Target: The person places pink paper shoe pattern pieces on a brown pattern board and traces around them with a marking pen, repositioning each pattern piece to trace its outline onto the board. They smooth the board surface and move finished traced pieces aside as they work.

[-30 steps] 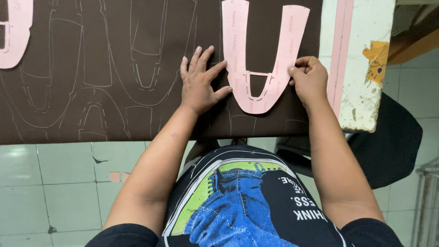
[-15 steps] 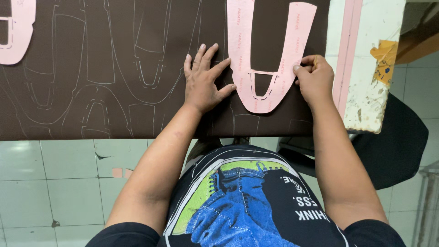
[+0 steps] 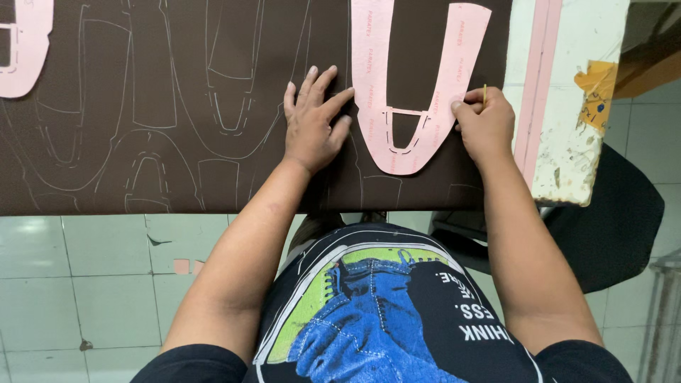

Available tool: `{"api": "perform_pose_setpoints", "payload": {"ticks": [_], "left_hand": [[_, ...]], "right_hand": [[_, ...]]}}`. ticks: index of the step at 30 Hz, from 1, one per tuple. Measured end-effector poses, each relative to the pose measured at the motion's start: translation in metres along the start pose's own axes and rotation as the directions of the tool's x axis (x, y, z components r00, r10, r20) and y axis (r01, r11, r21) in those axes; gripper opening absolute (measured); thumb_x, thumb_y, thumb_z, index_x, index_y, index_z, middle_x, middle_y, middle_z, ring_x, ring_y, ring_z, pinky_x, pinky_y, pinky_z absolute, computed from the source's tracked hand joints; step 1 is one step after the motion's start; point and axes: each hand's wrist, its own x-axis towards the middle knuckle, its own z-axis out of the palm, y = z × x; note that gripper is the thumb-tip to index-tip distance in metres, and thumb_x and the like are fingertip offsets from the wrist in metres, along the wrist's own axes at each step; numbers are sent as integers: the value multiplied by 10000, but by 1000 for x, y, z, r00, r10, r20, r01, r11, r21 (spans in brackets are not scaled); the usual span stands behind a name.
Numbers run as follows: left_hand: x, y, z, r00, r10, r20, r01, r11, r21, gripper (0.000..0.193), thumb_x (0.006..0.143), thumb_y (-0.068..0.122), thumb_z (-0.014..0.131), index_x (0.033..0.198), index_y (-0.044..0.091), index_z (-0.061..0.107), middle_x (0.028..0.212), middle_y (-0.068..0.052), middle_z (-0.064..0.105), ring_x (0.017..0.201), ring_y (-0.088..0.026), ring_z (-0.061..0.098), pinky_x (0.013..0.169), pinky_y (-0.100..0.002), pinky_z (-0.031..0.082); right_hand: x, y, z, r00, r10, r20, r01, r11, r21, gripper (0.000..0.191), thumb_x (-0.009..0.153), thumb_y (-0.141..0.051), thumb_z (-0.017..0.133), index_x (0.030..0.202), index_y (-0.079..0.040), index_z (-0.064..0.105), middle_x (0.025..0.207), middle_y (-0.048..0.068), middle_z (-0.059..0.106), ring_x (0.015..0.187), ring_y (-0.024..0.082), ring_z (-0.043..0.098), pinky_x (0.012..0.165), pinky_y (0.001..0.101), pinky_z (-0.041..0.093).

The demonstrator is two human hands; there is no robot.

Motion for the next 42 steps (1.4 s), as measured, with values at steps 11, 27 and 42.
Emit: {"api": "perform_pose_setpoints", "payload": {"ticks": [11, 27, 42], "left_hand": [[1, 7, -7, 1000, 3, 26, -4, 1000, 18, 530, 881, 330, 758, 1394, 244, 656, 1610, -82, 378, 1535, -333, 230, 1245, -585, 57], [2, 7, -7, 999, 0, 52, -3, 999, 48, 594, 876, 410, 774, 1435, 264, 633, 1634, -81, 340, 1548, -329, 191, 1250, -583, 46], [3, 11, -11, 997, -3, 79, 0, 999, 42, 664, 817, 462, 823, 1417, 247, 637, 1633, -88, 329, 1547, -328, 172, 1240, -592, 44]], "right_hand": [[-6, -4, 5, 990, 141, 28, -143, 951, 275, 153, 889, -39, 736, 998, 6, 638, 746, 18, 693, 593, 76, 655, 552, 210, 510], [-6, -2, 10, 991, 132, -14, -120, 932, 343, 157, 915, -32, 746, 1030, 0, 643, 741, 1, 656, 583, 65, 624, 540, 205, 500], [-8, -3, 8, 996, 94, -10, -87, 954, 286, 142, 931, -49, 731, 1036, -17, 641, 753, -1, 655, 576, 61, 600, 532, 210, 474]]}}
